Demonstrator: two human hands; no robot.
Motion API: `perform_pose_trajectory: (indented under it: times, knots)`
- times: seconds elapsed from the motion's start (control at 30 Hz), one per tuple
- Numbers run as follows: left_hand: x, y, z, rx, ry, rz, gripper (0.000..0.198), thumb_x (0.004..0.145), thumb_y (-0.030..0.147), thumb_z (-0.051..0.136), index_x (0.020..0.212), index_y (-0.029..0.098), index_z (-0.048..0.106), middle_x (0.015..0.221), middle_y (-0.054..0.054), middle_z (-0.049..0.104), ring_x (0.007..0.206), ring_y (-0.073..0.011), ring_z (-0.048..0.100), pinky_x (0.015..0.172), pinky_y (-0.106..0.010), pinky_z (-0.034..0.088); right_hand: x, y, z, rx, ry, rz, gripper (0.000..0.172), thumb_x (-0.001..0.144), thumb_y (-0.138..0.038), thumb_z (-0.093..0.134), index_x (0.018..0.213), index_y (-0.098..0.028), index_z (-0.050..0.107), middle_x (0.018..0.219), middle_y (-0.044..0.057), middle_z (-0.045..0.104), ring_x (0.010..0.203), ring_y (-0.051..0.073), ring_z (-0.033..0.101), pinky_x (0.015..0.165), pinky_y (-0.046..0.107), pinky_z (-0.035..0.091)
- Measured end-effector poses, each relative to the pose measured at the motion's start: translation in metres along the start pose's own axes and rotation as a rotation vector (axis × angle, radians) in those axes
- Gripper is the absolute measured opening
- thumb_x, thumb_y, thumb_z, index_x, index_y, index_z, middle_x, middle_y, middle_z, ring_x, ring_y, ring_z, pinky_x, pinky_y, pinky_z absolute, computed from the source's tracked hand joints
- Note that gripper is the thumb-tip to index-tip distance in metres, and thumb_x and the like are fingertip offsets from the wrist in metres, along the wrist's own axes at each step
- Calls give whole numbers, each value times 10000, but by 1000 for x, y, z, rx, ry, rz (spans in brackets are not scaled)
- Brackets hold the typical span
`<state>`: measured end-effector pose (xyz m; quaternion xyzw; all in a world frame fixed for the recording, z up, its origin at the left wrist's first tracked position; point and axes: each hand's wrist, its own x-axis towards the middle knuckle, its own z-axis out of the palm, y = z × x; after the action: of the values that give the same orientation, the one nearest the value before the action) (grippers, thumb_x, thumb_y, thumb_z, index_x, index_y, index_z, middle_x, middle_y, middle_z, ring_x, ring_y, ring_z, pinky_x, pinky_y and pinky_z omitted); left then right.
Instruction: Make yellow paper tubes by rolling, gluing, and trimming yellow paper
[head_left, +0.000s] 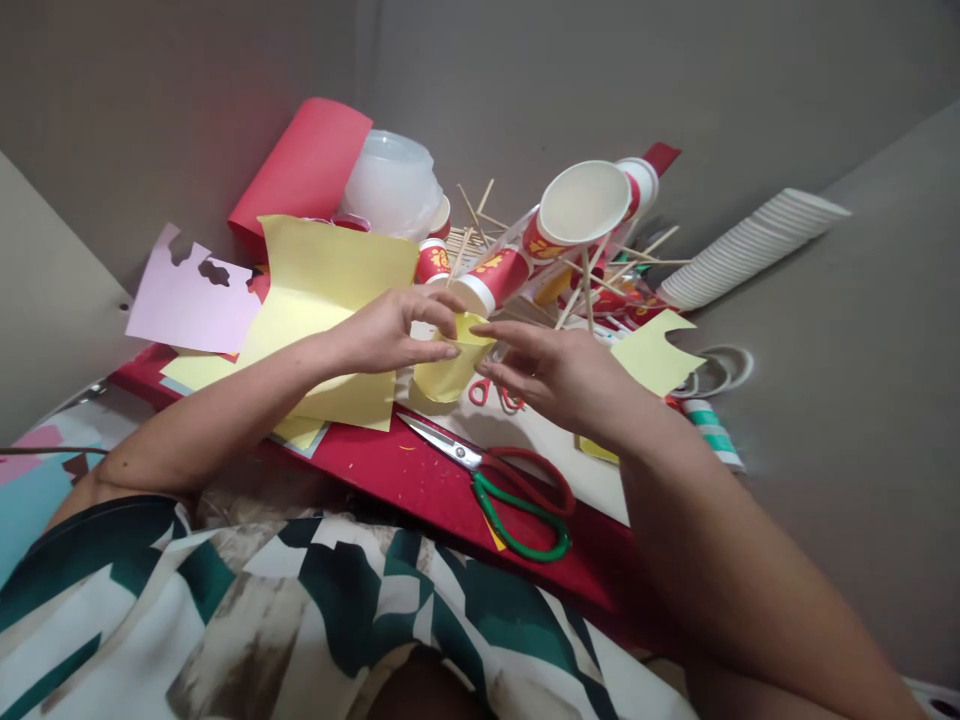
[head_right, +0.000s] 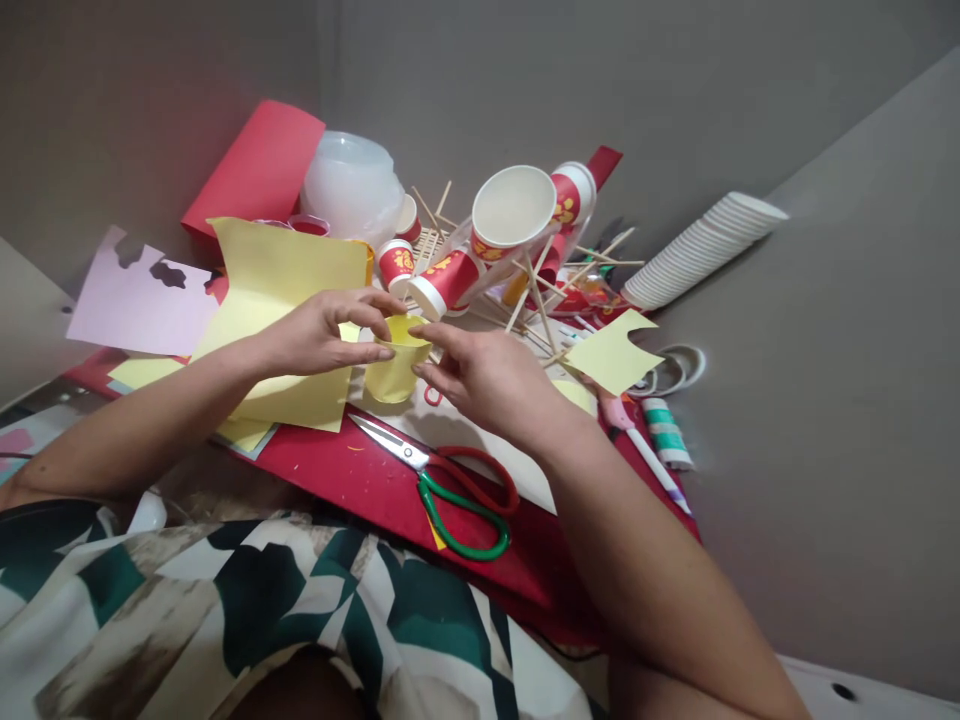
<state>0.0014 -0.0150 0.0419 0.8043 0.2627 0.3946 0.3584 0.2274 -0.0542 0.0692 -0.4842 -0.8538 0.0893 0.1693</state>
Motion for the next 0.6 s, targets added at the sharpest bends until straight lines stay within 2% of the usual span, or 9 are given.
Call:
perform_pose_trajectory:
  times: [0.07,0.13,0.2,0.27,0.3,0.4,0.47,0.53,0.6]
  knots:
    - [0,9,-2,31,-50,6,126,798,315,740,746,200,739,1141,-88,701,1067,-225,644,1005,-367,432,0,1,2,44,-8,-11,275,882,-325,608,1076,-184,742,678,39,727,547,150,603,555,268,400]
    - [1,17,-9,99,-55,33,154,836,341,700,877,205,758,1142,-85,702,1084,-230,636,997,-368,438,0,3,4,82,-24,-17,241,897,-337,583,957,-186,761,697,44,726,549,142,591,550,265,390]
    - [5,23,-24,186,30,53,265,863,342,666,1087,215,728,1182,-74,685,1128,-235,609,1016,-383,432,1,6,5,88,-21,-9,236,898,-337,579,932,-192,762,710,43,727,559,141,589,552,262,386]
    - [12,23,-48,272,181,38,418,817,299,712,1225,224,658,1288,-60,630,1216,-251,551,1079,-409,390,1,10,6,44,2,10,231,888,-340,589,936,-200,765,707,44,727,557,145,585,547,262,379]
    - [16,21,-62,315,226,35,499,762,264,755,1245,226,638,1334,-55,600,1290,-275,488,1119,-433,352,2,11,7,7,14,19,232,883,-344,593,934,-202,769,708,48,730,560,150,589,546,264,375]
    - [26,2,-101,510,244,-19,634,640,194,796,1244,286,627,1378,-42,569,1394,-320,339,1190,-514,228,3,13,9,-111,30,52,242,875,-346,602,945,-196,779,754,73,754,607,177,628,553,269,367]
    - [26,-16,-119,681,185,-92,688,548,169,800,1210,287,654,1214,-85,643,1303,-365,408,1154,-566,229,4,12,11,-163,14,65,255,881,-346,596,968,-192,780,784,83,763,635,187,645,558,271,360]
    - [21,-31,-127,851,90,-102,557,585,204,736,1137,261,690,1014,-97,672,1110,-350,525,1051,-547,346,4,11,13,-191,-6,71,268,893,-352,582,973,-189,779,766,85,760,618,186,636,554,273,350]
    - [10,-37,-126,968,30,-64,242,669,222,624,890,248,720,792,-68,635,897,-277,572,940,-450,425,5,11,14,-208,-18,70,270,894,-349,573,963,-186,778,745,86,754,606,186,628,551,274,344]
